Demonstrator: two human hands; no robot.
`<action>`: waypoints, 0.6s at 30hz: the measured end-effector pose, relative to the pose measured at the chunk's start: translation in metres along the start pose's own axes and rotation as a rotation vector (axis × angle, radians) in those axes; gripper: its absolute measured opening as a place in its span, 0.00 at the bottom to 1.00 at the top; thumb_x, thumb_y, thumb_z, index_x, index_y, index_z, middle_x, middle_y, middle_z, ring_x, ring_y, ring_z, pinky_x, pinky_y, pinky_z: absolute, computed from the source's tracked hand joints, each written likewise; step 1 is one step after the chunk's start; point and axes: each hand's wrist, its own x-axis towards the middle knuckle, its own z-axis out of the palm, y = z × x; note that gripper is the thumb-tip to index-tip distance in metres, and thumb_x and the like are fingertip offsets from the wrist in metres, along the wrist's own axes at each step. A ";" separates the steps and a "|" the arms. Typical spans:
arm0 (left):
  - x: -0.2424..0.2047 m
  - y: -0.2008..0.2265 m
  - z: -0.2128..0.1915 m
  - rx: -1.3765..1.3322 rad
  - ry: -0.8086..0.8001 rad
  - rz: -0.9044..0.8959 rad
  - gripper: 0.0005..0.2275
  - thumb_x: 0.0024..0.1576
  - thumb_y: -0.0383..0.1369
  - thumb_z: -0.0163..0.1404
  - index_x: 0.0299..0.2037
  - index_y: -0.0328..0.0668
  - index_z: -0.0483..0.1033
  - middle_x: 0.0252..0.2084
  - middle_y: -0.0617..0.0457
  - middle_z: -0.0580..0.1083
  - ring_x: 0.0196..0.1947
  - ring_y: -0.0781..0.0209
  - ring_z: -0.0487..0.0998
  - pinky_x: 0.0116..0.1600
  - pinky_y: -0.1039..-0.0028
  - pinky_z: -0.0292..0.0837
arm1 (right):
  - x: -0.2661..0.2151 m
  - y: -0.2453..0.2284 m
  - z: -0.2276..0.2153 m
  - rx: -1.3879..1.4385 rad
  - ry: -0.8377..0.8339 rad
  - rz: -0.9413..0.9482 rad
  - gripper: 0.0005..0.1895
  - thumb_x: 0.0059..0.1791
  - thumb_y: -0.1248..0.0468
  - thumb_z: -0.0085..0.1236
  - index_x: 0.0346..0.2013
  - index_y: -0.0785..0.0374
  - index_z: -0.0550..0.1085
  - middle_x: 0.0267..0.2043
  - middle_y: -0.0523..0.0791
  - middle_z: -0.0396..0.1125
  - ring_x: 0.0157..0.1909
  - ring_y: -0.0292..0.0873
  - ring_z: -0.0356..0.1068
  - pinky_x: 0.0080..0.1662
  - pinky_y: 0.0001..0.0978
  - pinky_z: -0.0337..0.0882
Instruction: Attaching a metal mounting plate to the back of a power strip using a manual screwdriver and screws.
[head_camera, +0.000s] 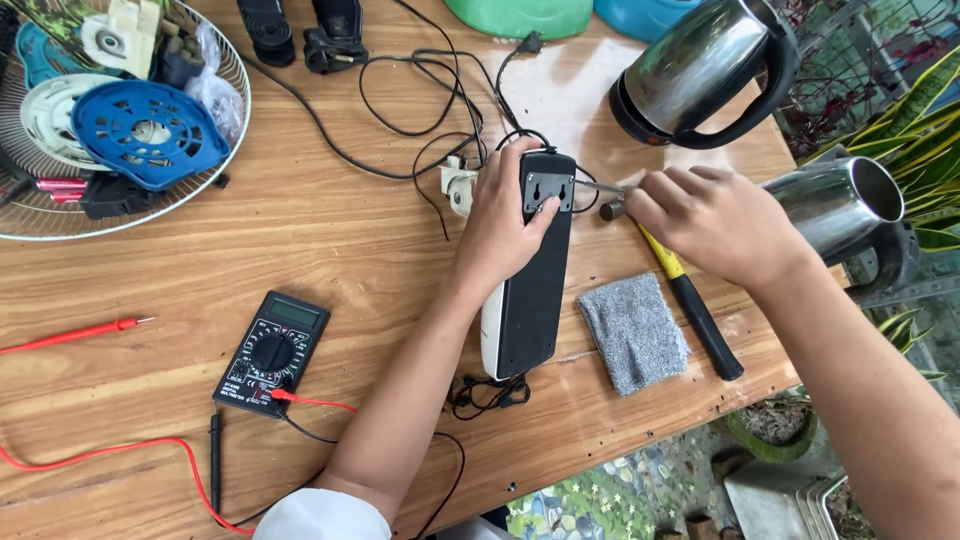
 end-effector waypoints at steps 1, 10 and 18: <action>0.000 -0.002 0.001 -0.001 -0.003 -0.006 0.26 0.59 0.28 0.54 0.65 0.47 0.57 0.56 0.35 0.67 0.62 0.25 0.67 0.64 0.27 0.54 | 0.008 -0.002 -0.009 0.006 -0.004 0.000 0.10 0.58 0.63 0.50 0.32 0.57 0.67 0.31 0.41 0.62 0.36 0.42 0.70 0.36 0.28 0.69; 0.001 -0.001 -0.001 0.003 -0.009 -0.014 0.26 0.58 0.28 0.55 0.65 0.50 0.57 0.56 0.37 0.67 0.62 0.26 0.67 0.65 0.27 0.54 | 0.052 0.004 -0.037 0.873 -0.538 1.156 0.14 0.53 0.55 0.61 0.34 0.63 0.79 0.23 0.49 0.71 0.30 0.52 0.73 0.37 0.39 0.70; 0.000 0.001 -0.002 -0.004 -0.004 -0.022 0.26 0.58 0.28 0.55 0.65 0.48 0.57 0.55 0.35 0.67 0.61 0.25 0.67 0.64 0.24 0.51 | 0.037 -0.003 -0.043 0.846 -0.420 0.667 0.16 0.49 0.64 0.57 0.46 0.66 0.63 0.32 0.56 0.68 0.41 0.64 0.75 0.41 0.54 0.74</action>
